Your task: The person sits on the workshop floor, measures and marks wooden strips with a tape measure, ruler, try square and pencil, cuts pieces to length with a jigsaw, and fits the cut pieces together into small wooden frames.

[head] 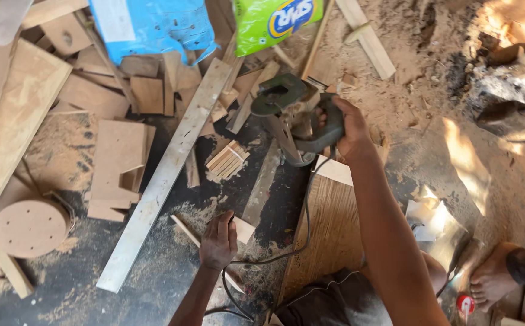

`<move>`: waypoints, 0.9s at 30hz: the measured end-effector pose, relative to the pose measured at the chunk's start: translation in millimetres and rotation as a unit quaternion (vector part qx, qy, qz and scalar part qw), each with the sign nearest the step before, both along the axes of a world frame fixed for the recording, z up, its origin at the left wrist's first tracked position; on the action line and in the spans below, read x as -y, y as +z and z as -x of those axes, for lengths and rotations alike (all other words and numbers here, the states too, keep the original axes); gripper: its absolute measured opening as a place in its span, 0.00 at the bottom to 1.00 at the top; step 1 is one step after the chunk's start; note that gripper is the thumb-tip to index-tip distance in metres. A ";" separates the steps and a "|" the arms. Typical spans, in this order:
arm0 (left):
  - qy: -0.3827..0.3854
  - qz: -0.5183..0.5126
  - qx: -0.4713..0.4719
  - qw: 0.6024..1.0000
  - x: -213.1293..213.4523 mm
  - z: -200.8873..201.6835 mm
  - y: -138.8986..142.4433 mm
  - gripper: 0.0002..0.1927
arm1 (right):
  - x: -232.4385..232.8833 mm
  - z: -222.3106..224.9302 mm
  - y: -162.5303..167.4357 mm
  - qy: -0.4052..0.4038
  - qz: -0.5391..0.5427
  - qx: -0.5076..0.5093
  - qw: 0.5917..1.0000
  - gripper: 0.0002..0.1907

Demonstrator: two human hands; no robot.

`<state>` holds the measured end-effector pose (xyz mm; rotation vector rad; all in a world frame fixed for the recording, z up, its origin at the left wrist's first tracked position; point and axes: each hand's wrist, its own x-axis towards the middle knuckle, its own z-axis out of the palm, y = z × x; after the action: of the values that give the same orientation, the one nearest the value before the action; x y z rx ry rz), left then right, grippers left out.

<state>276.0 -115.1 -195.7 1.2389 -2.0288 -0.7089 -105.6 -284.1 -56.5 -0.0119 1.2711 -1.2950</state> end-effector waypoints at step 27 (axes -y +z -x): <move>0.084 -0.198 -0.336 0.917 -22.0 62.5 62.1 0.18 | -360.9 -2.7 62.2 -0.084 0.100 -0.272 0.953 0.28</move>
<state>213.5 -93.2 -133.6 1.1472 -1.2345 -1.2951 -102.9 76.8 5.8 -0.4402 1.6212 -1.6310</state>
